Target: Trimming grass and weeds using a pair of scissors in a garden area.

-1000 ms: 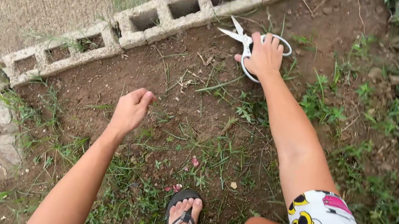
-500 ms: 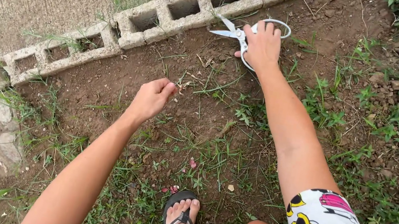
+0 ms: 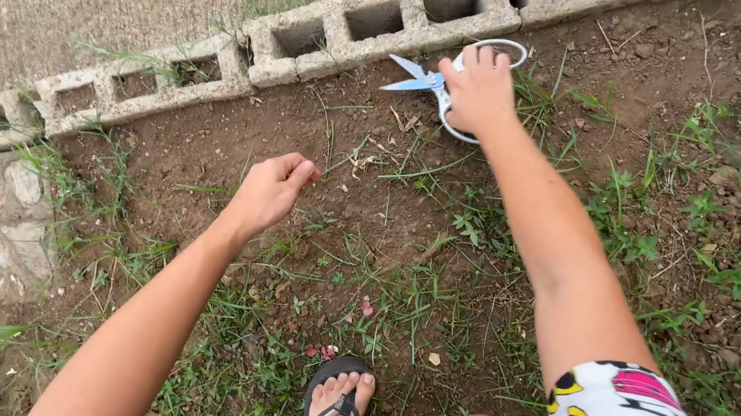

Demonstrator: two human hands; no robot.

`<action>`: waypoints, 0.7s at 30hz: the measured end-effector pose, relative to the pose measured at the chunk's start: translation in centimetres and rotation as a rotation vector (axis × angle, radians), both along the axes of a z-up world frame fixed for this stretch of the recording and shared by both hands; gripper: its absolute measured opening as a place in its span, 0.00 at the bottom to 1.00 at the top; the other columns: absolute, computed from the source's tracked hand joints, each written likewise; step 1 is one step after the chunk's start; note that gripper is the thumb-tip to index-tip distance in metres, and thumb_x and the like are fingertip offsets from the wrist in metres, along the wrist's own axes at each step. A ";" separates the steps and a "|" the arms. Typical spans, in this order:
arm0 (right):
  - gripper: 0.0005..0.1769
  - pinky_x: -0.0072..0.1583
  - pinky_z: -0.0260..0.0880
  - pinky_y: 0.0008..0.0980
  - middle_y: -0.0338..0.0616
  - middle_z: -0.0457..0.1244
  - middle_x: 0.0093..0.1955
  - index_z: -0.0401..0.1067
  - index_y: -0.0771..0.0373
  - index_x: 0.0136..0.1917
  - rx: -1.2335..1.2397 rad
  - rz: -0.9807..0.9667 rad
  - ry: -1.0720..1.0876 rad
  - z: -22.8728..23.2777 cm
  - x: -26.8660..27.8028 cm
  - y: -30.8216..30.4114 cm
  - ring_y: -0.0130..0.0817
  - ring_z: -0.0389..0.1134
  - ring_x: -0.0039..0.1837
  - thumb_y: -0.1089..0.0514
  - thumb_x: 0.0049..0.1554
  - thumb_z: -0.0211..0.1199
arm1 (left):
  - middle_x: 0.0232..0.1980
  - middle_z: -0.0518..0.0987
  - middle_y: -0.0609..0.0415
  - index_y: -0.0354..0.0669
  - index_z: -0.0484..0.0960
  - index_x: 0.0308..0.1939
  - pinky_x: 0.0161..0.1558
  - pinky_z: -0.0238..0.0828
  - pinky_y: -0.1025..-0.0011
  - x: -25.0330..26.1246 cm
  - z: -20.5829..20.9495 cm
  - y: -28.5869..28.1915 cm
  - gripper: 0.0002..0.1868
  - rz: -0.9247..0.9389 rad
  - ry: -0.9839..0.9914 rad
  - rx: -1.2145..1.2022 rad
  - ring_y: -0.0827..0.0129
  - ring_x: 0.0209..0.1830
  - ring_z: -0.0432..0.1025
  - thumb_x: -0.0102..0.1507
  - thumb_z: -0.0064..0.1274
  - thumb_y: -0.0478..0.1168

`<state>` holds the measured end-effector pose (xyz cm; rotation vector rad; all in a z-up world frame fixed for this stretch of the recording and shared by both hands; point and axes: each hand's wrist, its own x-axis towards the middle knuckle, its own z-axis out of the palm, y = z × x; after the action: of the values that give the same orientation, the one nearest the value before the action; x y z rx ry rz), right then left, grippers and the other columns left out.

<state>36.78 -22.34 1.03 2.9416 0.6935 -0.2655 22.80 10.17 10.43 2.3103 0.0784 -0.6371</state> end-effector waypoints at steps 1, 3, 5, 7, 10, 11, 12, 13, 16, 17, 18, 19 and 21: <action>0.30 0.54 0.63 0.46 0.56 0.59 0.55 0.66 0.55 0.63 0.004 -0.001 -0.006 -0.2 0.2 1.3 0.48 0.62 0.57 0.49 0.49 0.67 | 0.43 0.85 0.52 0.40 0.85 0.48 0.50 0.73 0.65 0.2 0.8 -0.3 0.20 -0.001 -0.006 0.004 0.68 0.44 0.78 0.70 0.44 0.50; 0.30 0.55 0.58 0.48 0.56 0.58 0.55 0.67 0.51 0.62 0.041 -0.025 -0.011 -0.9 -0.5 4.1 0.50 0.60 0.59 0.53 0.45 0.67 | 0.40 0.85 0.46 0.40 0.84 0.49 0.50 0.73 0.64 -0.3 2.0 -0.8 0.20 0.012 0.090 0.059 0.62 0.42 0.78 0.72 0.44 0.51; 0.27 0.57 0.58 0.50 0.54 0.59 0.55 0.68 0.50 0.60 0.096 -0.027 -0.092 -2.3 -0.9 5.8 0.50 0.60 0.60 0.53 0.46 0.66 | 0.42 0.86 0.48 0.40 0.84 0.49 0.51 0.73 0.65 -1.2 1.1 -0.1 0.20 0.015 0.071 0.027 0.65 0.44 0.79 0.71 0.44 0.51; 0.23 0.58 0.57 0.52 0.52 0.59 0.55 0.69 0.50 0.58 0.151 -0.032 -0.176 -3.3 -1.1 6.9 0.50 0.60 0.60 0.53 0.48 0.66 | 0.45 0.86 0.51 0.40 0.84 0.49 0.52 0.73 0.66 -1.5 1.3 0.2 0.20 0.016 0.048 -0.004 0.67 0.46 0.79 0.70 0.44 0.51; 0.18 0.56 0.58 0.49 0.49 0.60 0.54 0.70 0.50 0.56 0.178 -0.068 -0.202 -4.9 -1.5 7.7 0.46 0.62 0.59 0.55 0.51 0.64 | 0.43 0.86 0.49 0.40 0.84 0.50 0.51 0.73 0.65 -2.3 2.4 0.4 0.20 0.043 0.107 0.075 0.66 0.44 0.79 0.70 0.44 0.52; 0.14 0.54 0.61 0.48 0.47 0.60 0.53 0.70 0.51 0.55 0.192 -0.092 -0.216 -5.3 -1.4 7.8 0.45 0.64 0.56 0.55 0.55 0.63 | 0.44 0.86 0.50 0.40 0.84 0.50 0.51 0.73 0.65 -2.5 2.4 0.6 0.21 0.046 0.108 0.072 0.66 0.44 0.78 0.70 0.44 0.52; 0.10 0.53 0.64 0.47 0.45 0.61 0.52 0.70 0.51 0.55 0.207 -0.121 -0.232 -5.7 -1.2 7.7 0.43 0.66 0.54 0.55 0.58 0.62 | 0.44 0.86 0.50 0.40 0.84 0.50 0.51 0.73 0.66 -2.5 2.5 0.8 0.21 0.045 0.107 0.071 0.67 0.44 0.78 0.71 0.44 0.52; 0.10 0.53 0.64 0.47 0.45 0.61 0.52 0.70 0.51 0.55 0.209 -0.123 -0.232 -6.0 -1.0 8.2 0.43 0.66 0.54 0.55 0.58 0.62 | 0.44 0.86 0.50 0.40 0.84 0.50 0.51 0.73 0.66 -2.6 2.4 0.8 0.21 0.043 0.106 0.073 0.67 0.44 0.78 0.71 0.44 0.52; 0.08 0.41 0.68 0.41 0.47 0.62 0.48 0.70 0.56 0.54 0.237 -0.121 -0.203 -6.0 -0.5 10.1 0.40 0.69 0.43 0.57 0.60 0.60 | 0.43 0.86 0.50 0.40 0.84 0.50 0.50 0.74 0.66 -2.8 2.3 0.9 0.21 0.054 0.107 0.069 0.67 0.43 0.79 0.71 0.44 0.52; 0.08 0.36 0.69 0.39 0.49 0.63 0.45 0.69 0.59 0.54 0.180 -0.063 -0.067 -5.4 -0.3 10.8 0.38 0.70 0.38 0.57 0.62 0.58 | 0.43 0.86 0.51 0.39 0.84 0.50 0.49 0.74 0.67 -2.8 2.0 1.1 0.21 0.049 0.089 0.051 0.69 0.42 0.79 0.71 0.44 0.52; 0.09 0.31 0.69 0.37 0.52 0.63 0.42 0.68 0.61 0.55 0.120 -0.007 0.080 -4.9 -0.8 11.5 0.37 0.71 0.34 0.57 0.63 0.55 | 0.42 0.86 0.51 0.39 0.84 0.49 0.48 0.74 0.68 -3.2 1.8 1.2 0.21 0.043 0.082 0.031 0.70 0.42 0.79 0.71 0.44 0.52; 0.09 0.31 0.69 0.37 0.52 0.63 0.42 0.68 0.61 0.55 0.119 -0.010 0.085 -4.8 -3.1 12.1 0.37 0.71 0.34 0.57 0.63 0.55 | 0.42 0.86 0.51 0.39 0.84 0.49 0.48 0.74 0.68 -3.9 1.9 1.5 0.21 0.040 0.087 0.030 0.70 0.42 0.79 0.71 0.44 0.52; 0.06 0.34 0.68 0.40 0.50 0.64 0.43 0.69 0.56 0.53 0.243 0.236 -0.020 -4.3 -5.6 11.8 0.40 0.71 0.37 0.56 0.64 0.55 | 0.41 0.85 0.51 0.40 0.84 0.50 0.43 0.73 0.67 -3.4 1.6 1.2 0.20 0.089 0.098 -0.013 0.68 0.36 0.75 0.71 0.44 0.51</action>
<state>31.22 -10.57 -3.26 3.0367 1.1334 -0.1388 19.41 11.39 12.00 2.2483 0.2214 -0.7031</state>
